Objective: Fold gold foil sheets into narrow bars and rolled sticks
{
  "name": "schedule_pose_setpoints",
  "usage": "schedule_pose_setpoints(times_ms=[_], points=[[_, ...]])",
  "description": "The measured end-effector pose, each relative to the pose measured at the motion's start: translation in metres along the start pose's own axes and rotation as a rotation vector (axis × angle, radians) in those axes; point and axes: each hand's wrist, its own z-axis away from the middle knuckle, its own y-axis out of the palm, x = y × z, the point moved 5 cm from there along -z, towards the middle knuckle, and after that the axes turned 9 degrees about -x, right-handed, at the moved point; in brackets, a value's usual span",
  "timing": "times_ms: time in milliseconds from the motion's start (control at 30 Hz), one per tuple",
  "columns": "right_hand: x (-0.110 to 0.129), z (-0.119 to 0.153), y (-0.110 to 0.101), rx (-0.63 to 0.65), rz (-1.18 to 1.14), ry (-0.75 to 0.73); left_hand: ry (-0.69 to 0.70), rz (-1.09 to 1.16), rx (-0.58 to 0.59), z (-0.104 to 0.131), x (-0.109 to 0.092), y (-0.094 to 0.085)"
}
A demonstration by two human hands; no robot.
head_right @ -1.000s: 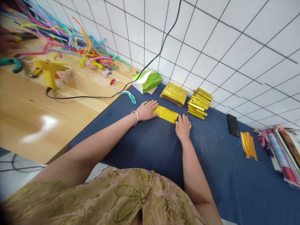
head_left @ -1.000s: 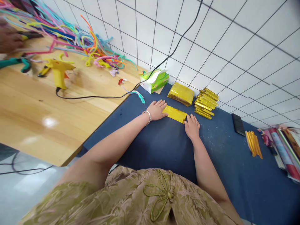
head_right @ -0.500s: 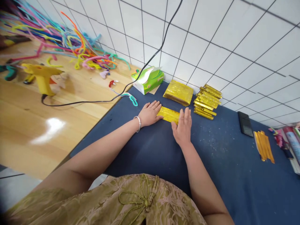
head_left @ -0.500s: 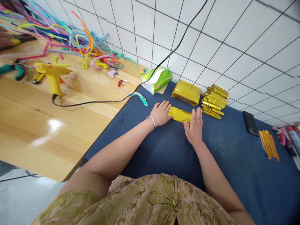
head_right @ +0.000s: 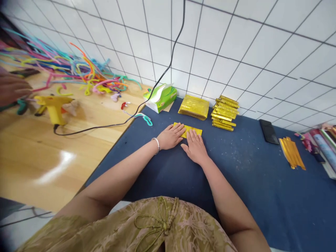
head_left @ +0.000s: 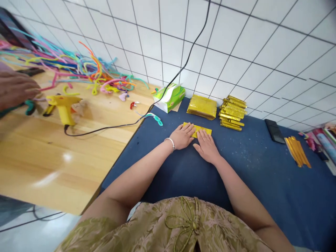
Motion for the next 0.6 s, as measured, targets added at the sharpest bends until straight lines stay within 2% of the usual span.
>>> schedule_pose_setpoints(times_ms=[67, 167, 300, 433, 600], points=[[0.001, 0.003, -0.004, -0.004, -0.023, 0.008, 0.035, -0.004, 0.048, 0.0, -0.004, 0.005], [0.006, 0.0, -0.013, -0.025, -0.083, 0.052, 0.04, -0.019, 0.041, 0.001, -0.004, 0.007], [0.031, -0.026, -0.018, -0.098, -0.222, 0.048, 0.089, -0.043, 0.055, 0.004, -0.005, 0.009], [0.047, -0.049, -0.006, -0.112, -0.274, 0.074, 0.115, -0.073, 0.094, 0.006, -0.005, 0.012], [0.037, -0.047, 0.005, -0.116, -0.241, 0.17, 0.106, -0.062, 0.119, 0.006, -0.006, 0.013]])
